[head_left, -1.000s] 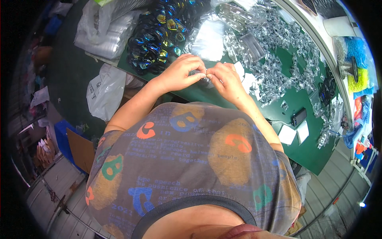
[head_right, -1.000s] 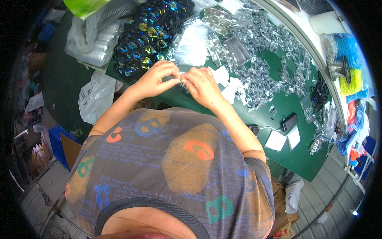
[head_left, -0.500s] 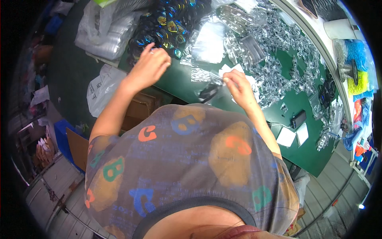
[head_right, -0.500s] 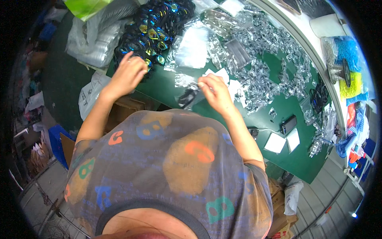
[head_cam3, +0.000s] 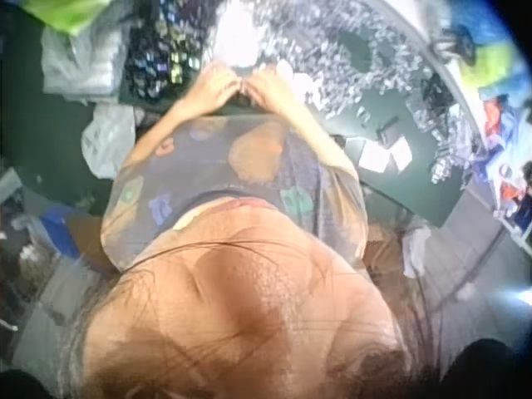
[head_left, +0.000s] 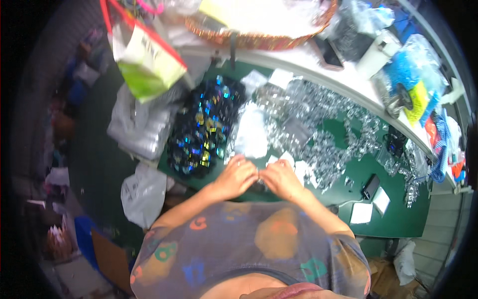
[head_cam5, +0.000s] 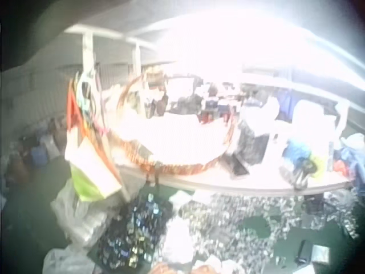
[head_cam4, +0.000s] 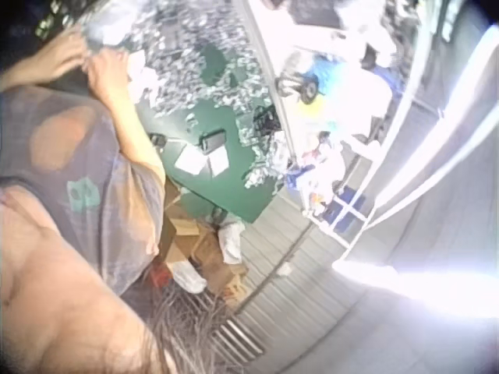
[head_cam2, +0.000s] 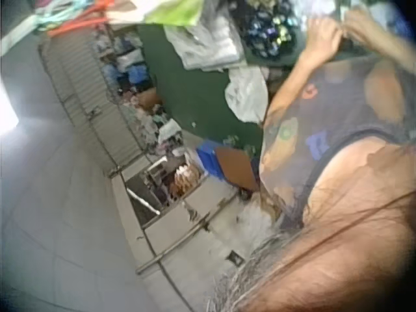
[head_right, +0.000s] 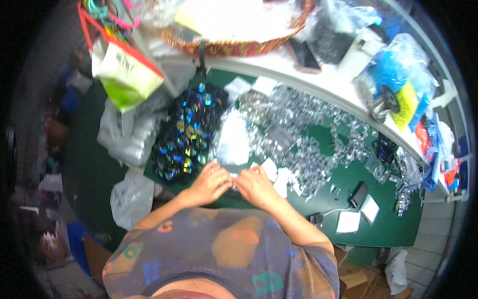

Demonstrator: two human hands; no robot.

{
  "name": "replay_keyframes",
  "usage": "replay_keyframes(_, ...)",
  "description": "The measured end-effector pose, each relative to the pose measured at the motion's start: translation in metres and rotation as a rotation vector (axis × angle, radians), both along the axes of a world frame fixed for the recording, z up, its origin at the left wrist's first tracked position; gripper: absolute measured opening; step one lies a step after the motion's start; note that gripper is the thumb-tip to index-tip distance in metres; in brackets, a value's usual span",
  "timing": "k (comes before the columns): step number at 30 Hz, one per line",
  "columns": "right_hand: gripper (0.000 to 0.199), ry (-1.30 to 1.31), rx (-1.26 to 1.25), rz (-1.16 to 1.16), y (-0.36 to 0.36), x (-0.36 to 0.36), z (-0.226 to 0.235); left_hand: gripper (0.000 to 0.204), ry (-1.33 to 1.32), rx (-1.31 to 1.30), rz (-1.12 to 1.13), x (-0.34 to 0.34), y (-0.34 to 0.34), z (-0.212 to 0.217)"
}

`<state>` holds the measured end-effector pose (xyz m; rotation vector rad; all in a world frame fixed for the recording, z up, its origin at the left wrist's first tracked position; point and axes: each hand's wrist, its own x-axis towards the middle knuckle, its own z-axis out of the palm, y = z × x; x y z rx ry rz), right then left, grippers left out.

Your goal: Packaging swim goggles by placing them into clear plastic bags along with instruction sheets.

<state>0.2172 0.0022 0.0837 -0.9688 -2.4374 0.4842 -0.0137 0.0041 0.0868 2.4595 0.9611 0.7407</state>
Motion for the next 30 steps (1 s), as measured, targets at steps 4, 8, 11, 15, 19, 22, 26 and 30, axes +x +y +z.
replay_keyframes(4,0.011,-0.054,-0.065,0.072,-0.011,0.015,-0.002,0.012,0.075,0.018,-0.076,0.009,-0.01,0.002)
replay_keyframes(8,0.011,-0.091,-0.05,0.105,-0.025,0.03,0.004,0.014,0.18,0.052,-0.172,0.017,-0.013,0.01)
replay_keyframes(11,0.014,-0.124,-0.032,0.074,-0.032,0.048,0.008,0.013,0.194,0.124,-0.217,0.022,-0.012,0.015)
replay_keyframes(15,0.02,-0.248,-0.098,0.015,-0.04,0.069,0.026,0.015,0.202,0.173,-0.261,0.031,-0.003,0.013)
replay_keyframes(19,0.028,-0.22,-0.168,-0.107,-0.064,0.09,0.046,0.017,0.087,0.257,-0.364,0.051,0.008,0.004)
replay_keyframes(22,0.031,-0.095,-0.357,-0.142,-0.079,0.109,0.054,0.011,0.082,0.121,-0.46,0.058,0.003,0.015)
replay_keyframes(26,0.036,-0.018,-0.663,-0.516,-0.119,0.194,0.059,0.01,0.123,-0.057,-0.365,0.044,0.009,-0.022)
replay_keyframes(30,0.034,0.76,-0.908,-1.021,-0.226,0.311,0.052,0.012,0.073,-0.244,-0.174,0.011,0.013,-0.056)
